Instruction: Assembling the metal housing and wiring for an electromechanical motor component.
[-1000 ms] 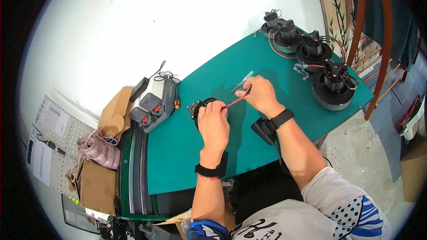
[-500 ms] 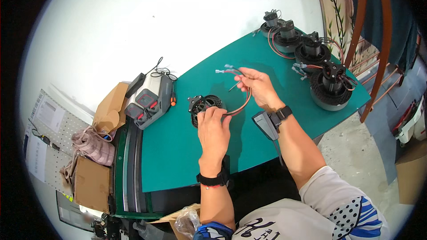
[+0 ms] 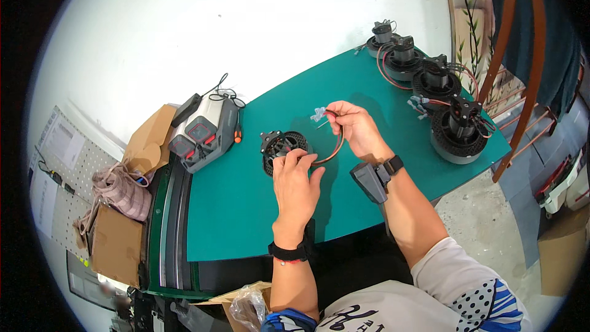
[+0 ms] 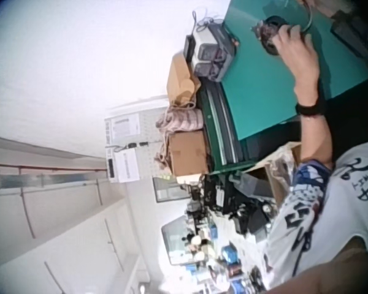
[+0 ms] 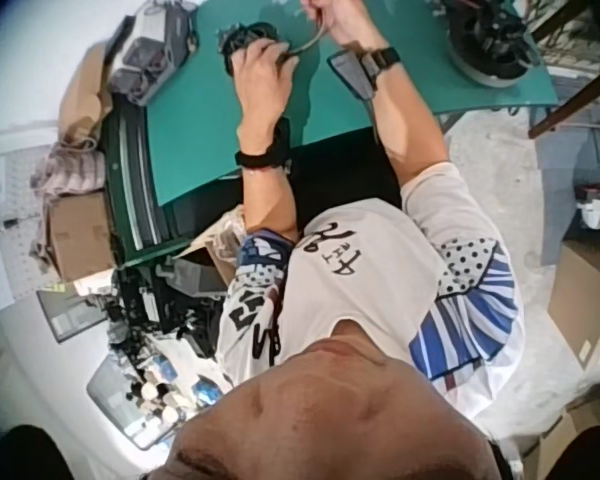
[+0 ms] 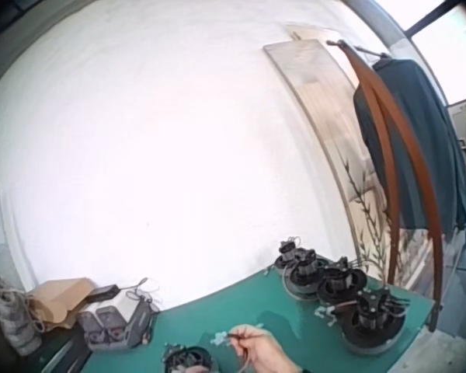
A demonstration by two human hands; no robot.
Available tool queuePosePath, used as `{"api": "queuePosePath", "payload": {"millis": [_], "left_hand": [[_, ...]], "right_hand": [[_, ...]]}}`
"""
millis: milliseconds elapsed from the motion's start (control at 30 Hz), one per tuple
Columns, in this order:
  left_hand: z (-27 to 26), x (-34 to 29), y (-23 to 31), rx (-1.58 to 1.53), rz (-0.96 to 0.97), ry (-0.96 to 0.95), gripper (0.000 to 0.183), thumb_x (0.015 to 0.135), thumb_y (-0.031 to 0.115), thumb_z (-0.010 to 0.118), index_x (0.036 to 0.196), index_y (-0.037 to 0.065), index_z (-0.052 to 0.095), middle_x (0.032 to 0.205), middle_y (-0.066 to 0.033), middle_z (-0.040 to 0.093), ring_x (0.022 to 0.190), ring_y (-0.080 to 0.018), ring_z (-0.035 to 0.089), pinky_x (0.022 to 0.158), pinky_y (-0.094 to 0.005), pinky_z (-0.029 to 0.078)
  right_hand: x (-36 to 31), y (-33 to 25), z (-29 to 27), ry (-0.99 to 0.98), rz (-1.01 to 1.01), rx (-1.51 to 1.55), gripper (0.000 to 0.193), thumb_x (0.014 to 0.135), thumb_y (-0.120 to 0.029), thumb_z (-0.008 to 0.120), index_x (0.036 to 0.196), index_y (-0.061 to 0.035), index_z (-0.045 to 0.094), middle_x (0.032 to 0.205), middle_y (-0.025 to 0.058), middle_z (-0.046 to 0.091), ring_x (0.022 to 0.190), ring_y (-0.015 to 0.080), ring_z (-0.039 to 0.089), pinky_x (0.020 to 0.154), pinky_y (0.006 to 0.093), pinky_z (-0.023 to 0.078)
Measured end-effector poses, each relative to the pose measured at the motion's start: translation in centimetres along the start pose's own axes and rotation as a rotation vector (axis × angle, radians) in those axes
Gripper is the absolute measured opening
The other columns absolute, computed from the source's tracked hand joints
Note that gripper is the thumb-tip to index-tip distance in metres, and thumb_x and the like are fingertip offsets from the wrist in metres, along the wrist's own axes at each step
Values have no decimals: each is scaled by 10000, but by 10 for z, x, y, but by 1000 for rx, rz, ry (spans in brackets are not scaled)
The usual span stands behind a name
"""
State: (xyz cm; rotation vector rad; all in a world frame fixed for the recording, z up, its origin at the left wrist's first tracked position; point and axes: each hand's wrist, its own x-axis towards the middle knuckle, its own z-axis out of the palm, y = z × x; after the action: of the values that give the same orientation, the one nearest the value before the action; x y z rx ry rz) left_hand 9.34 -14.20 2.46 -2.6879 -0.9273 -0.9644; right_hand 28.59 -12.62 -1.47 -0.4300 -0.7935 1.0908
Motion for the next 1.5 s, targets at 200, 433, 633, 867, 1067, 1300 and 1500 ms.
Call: {"api": "queuePosePath", "payload": {"millis": [200, 433, 633, 867, 1067, 1300, 1500], "left_hand": [[-17, 6, -68, -730, -370, 246, 222, 845, 117, 654, 1054, 44, 640, 991, -38, 620, 877, -134, 561, 738, -263, 450], [3, 8, -165, -1013, -848, -73, 435, 877, 252, 636, 1218, 6, 525, 1121, -75, 584, 1060, -183, 523, 896, -359, 424], [43, -5, -180, -1390, -1028, -204, 385, 902, 196, 588, 1228, 9, 504, 1175, -86, 573, 1078, -216, 533, 954, -368, 408], [14, -24, -171, -1367, -1010, -285, 516, 832, 70, 623, 1309, -8, 441, 1024, -73, 606, 878, -181, 606, 812, -342, 521], [6, -32, -163, -1340, -914, -381, 579, 829, 82, 641, 1326, -62, 382, 978, -63, 573, 845, -154, 591, 813, -340, 542], [9, -40, -170, -1432, -989, -303, 536, 870, 185, 650, 1299, -42, 421, 995, -46, 554, 844, -164, 579, 815, -340, 545], [11, -36, -167, -1361, -997, -319, 391, 915, 161, 560, 1262, 16, 452, 1026, -37, 547, 844, -174, 571, 820, -357, 527]], "right_hand": [[1, 28, 4, 408, -8, -432, 437, 784, -36, 536, 1215, 9, 477, 925, 75, 623, 782, 176, 597, 702, 286, 477], [-8, 56, 6, 358, -109, -1376, 539, 796, -219, 634, 1249, 16, 458, 1150, 182, 593, 1058, 364, 561, 928, 425, 429], [-15, 55, 21, 65, -237, -1394, 523, 804, -353, 646, 1196, -20, 554, 1098, 201, 613, 1064, 366, 555, 943, 433, 423], [-7, 64, 17, -29, -2, -1176, 419, 931, -349, 467, 1134, -13, 613, 1065, 182, 640, 1000, 334, 596, 857, 382, 461], [5, 61, 10, 94, 148, -834, 614, 972, -519, 285, 1098, -36, 642, 898, 97, 708, 878, 206, 625, 787, 324, 461], [-10, 53, 30, 286, -119, -948, 579, 964, -514, 332, 1111, -34, 620, 1017, 152, 665, 947, 233, 612, 832, 340, 458], [-19, 37, 46, 311, -595, -1112, 174, 826, -149, 648, 949, -35, 600, 926, 114, 609, 912, 242, 591, 790, 356, 466]]}}
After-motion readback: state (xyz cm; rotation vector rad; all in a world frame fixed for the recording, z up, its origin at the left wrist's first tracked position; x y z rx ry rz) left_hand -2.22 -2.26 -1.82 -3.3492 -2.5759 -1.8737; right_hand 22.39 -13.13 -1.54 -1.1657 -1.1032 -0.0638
